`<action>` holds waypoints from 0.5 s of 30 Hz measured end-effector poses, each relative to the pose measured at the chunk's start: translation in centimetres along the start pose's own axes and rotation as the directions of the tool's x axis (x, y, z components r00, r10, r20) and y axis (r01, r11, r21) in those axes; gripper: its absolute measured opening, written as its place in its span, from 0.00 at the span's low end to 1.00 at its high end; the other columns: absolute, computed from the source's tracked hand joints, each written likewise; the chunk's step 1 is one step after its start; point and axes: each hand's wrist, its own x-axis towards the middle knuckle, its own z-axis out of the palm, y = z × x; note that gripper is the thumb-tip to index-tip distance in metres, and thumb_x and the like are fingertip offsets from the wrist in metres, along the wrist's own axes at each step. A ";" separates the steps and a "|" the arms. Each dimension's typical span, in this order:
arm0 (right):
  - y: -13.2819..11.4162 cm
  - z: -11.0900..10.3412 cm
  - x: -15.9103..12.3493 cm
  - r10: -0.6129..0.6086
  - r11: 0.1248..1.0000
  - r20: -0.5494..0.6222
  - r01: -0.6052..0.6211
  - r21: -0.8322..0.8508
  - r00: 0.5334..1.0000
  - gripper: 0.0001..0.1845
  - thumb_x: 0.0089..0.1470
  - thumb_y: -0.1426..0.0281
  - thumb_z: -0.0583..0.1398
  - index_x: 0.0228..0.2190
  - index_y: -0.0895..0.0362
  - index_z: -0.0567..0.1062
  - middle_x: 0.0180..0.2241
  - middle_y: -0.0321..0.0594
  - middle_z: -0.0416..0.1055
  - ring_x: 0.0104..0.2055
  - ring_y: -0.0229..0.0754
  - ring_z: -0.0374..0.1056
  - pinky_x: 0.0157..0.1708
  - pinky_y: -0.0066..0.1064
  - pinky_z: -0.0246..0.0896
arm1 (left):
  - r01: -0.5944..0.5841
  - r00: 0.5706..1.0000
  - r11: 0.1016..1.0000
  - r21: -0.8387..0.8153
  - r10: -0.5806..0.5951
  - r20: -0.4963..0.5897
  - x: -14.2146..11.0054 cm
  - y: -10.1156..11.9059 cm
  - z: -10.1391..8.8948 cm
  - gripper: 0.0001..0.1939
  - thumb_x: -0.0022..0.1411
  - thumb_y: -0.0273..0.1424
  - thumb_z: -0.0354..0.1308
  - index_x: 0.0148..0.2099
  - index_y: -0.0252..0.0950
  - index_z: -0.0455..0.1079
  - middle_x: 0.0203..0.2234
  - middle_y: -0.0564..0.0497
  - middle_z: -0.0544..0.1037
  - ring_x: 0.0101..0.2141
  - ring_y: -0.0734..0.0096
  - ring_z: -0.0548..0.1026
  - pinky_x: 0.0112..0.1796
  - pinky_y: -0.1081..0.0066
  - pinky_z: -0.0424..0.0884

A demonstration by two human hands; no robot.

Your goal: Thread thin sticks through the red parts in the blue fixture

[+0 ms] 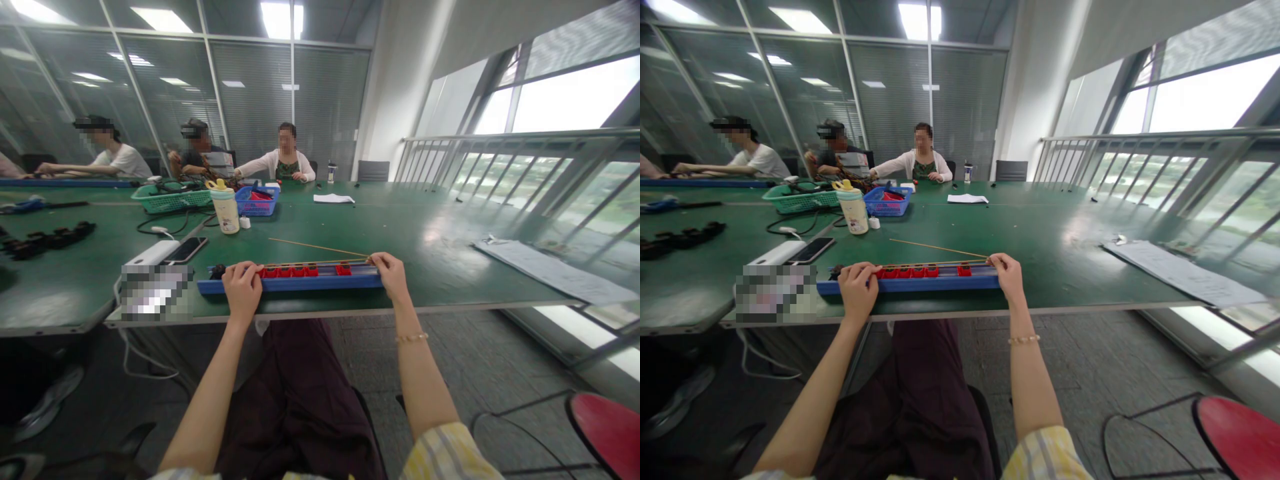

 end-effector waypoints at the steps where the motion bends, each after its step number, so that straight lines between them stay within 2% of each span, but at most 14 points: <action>1: 0.0 0.0 0.0 0.004 1.000 -0.006 -0.004 0.006 1.000 0.18 0.54 0.54 0.60 0.29 0.56 0.77 0.30 0.42 0.77 0.35 0.45 0.72 0.41 0.38 0.66 | -0.001 1.000 1.000 -0.003 0.001 -0.002 0.0 0.0 0.0 0.12 0.64 0.30 0.49 0.39 0.40 0.75 0.40 0.47 0.77 0.44 0.56 0.67 0.46 0.58 0.60; 9: 0.4 0.2 0.0 0.016 1.000 -0.030 -0.016 -0.002 0.999 0.19 0.54 0.52 0.60 0.30 0.56 0.77 0.31 0.43 0.78 0.36 0.46 0.73 0.42 0.38 0.66 | -0.002 1.000 1.000 -0.019 0.002 0.011 0.0 0.0 0.1 0.12 0.63 0.28 0.49 0.41 0.40 0.75 0.41 0.46 0.76 0.45 0.56 0.67 0.48 0.58 0.61; 15: 0.9 0.6 0.1 0.006 1.000 -0.095 -0.006 0.003 0.995 0.20 0.55 0.52 0.59 0.30 0.56 0.77 0.29 0.42 0.77 0.35 0.46 0.73 0.40 0.37 0.66 | 0.009 1.000 0.999 -0.031 -0.009 -0.004 0.0 0.0 0.2 0.15 0.62 0.26 0.49 0.48 0.37 0.71 0.40 0.45 0.76 0.46 0.56 0.67 0.49 0.58 0.61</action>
